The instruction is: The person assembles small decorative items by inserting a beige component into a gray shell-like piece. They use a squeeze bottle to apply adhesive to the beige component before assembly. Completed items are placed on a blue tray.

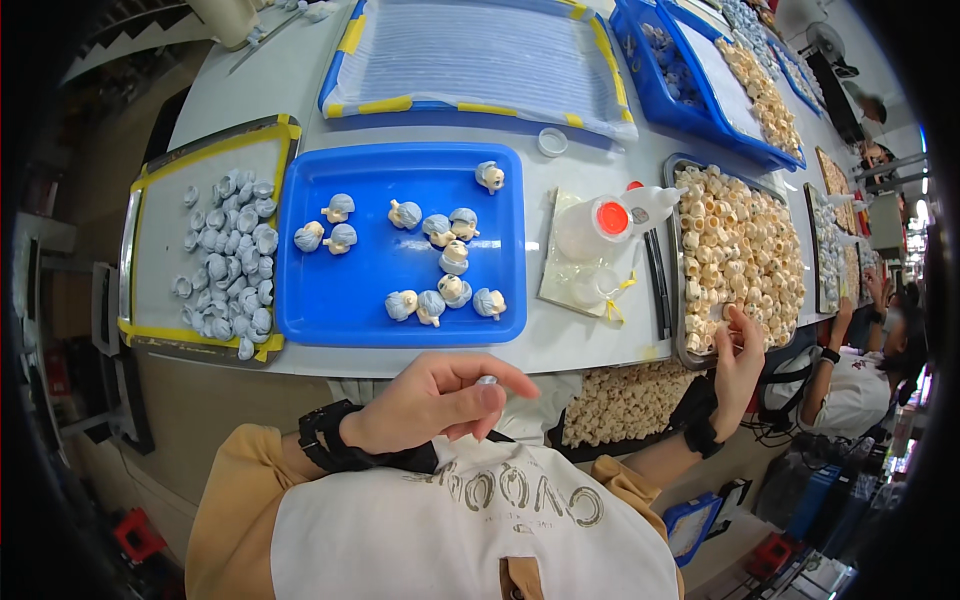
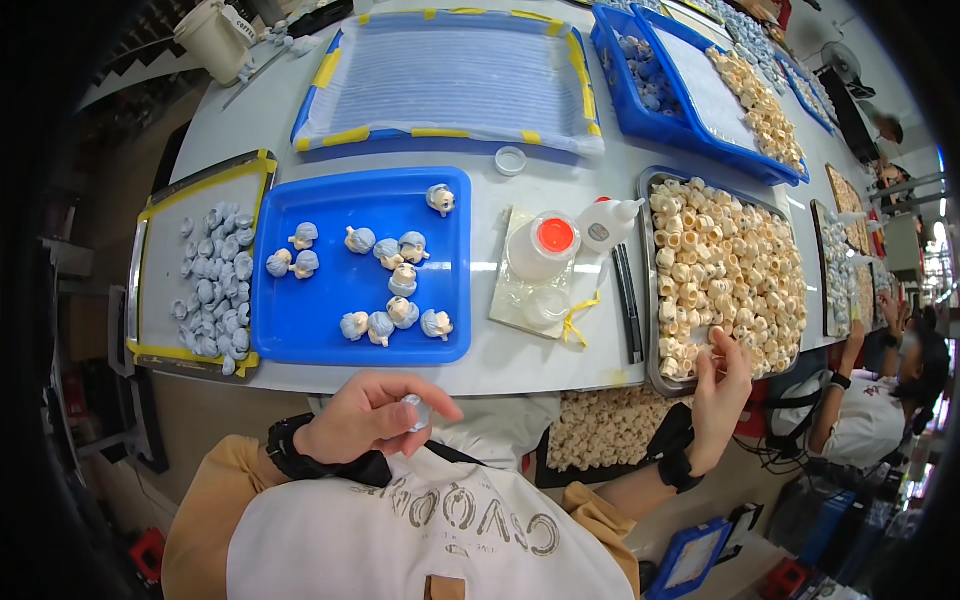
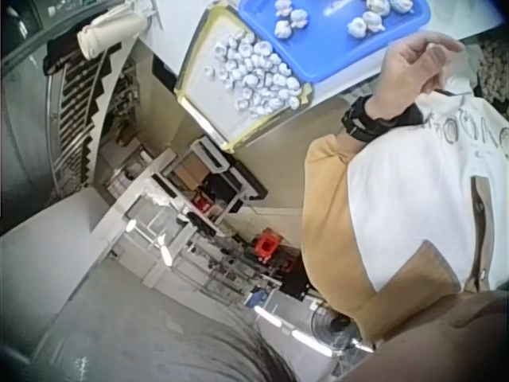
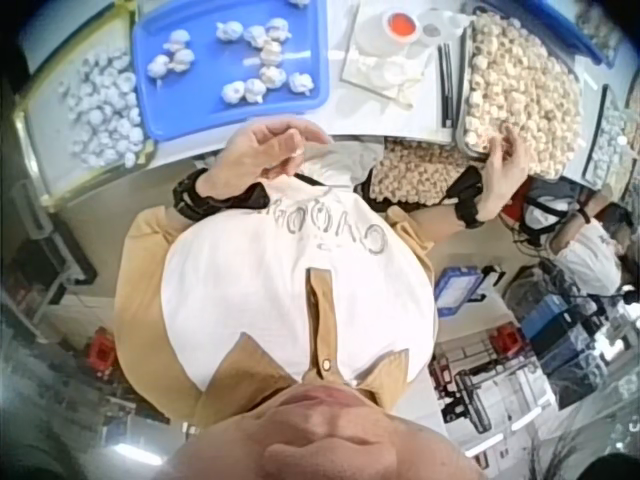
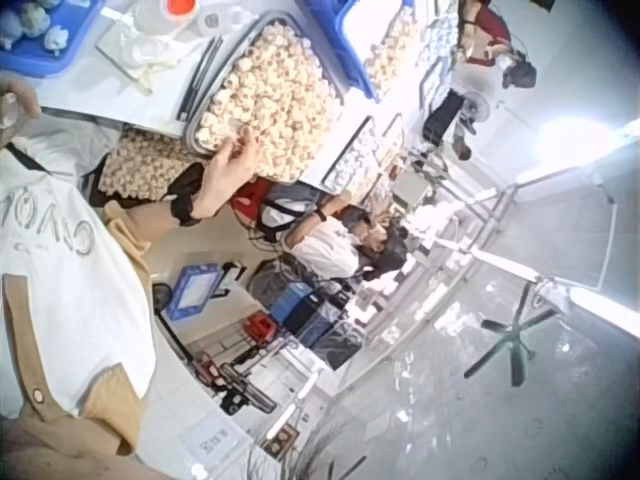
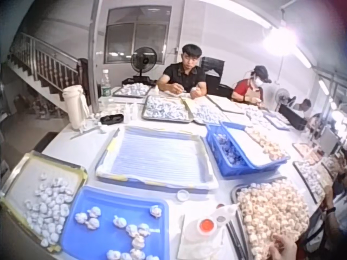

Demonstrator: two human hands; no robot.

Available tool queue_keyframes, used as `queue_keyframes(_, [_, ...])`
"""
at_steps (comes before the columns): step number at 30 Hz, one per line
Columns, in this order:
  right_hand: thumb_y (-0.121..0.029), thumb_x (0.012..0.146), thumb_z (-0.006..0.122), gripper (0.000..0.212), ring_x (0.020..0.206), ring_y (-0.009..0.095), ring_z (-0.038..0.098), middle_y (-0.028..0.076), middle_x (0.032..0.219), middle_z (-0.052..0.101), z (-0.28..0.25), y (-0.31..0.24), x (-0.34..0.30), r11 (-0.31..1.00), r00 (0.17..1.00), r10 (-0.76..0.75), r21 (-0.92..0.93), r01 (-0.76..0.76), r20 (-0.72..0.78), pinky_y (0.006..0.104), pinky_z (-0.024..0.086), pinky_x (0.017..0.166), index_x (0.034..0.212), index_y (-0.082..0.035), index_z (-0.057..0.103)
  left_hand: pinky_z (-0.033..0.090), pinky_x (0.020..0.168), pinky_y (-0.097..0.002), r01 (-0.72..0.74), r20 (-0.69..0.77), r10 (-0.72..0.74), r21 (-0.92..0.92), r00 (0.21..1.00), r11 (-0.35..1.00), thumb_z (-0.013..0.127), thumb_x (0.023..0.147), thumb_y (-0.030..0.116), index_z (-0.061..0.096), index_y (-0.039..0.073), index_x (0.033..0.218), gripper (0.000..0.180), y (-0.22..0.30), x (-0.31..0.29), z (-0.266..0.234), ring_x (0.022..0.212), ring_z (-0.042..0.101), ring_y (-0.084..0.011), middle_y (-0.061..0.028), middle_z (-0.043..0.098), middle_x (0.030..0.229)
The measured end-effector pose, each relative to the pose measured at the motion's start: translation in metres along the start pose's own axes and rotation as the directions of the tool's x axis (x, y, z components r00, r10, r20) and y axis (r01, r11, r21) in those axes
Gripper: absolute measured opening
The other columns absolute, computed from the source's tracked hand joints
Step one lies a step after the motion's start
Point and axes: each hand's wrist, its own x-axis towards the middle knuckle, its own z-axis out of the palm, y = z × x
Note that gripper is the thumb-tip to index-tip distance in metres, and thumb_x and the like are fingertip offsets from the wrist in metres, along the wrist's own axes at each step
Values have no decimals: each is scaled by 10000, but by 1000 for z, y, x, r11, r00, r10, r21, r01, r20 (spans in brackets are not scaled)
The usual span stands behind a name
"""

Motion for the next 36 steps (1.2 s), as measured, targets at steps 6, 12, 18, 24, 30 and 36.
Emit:
queue_keyframes(6, [32,794,623,167,716,175,555,77,865,593,-1,-2,1,998,999,-2,-55,0,-40,291,460,629,957,5,646,314,482,-163,-14,-24,13,-77,1000,997,445,999,313,562,32,1217,375,-3,1,2,558,420,-15,27,513,750])
queue_keyframes(12, [9,823,626,83,763,179,578,88,939,610,0,-20,4,992,972,-53,-122,25,-229,295,462,621,904,6,644,336,520,-174,17,31,-16,-16,999,1000,452,993,227,560,26,1237,334,-2,2,2,609,430,-33,-15,564,842])
queue_keyframes(18, [-44,896,579,70,933,237,625,178,1058,641,-1,-105,-26,848,958,-246,445,287,-150,294,505,780,853,4,605,398,627,-210,44,137,-64,144,989,989,479,974,173,562,25,1243,319,-2,4,2,705,460,-55,-18,581,922])
queue_keyframes(24, [-19,702,730,220,832,280,654,155,1004,678,51,-180,-42,277,617,-780,822,497,-110,330,533,686,905,-29,646,403,655,-225,-139,179,131,32,975,990,508,972,280,559,21,1200,349,-10,4,0,734,455,-65,-2,538,931])
queue_keyframes(30, [-16,668,745,273,852,272,636,126,1002,679,65,-177,-46,335,614,-779,746,575,-123,320,522,687,921,-24,642,401,700,-225,-91,92,96,-58,991,994,597,928,326,544,9,1175,405,-12,2,-4,791,445,-54,3,513,904])
queue_keyframes(36, [-58,634,755,380,843,289,630,115,991,663,61,-183,-46,450,697,-717,750,485,-20,337,519,708,994,-10,646,423,758,-221,-148,-14,148,25,989,989,639,899,337,542,6,1156,430,-9,5,2,855,490,-56,7,542,944])
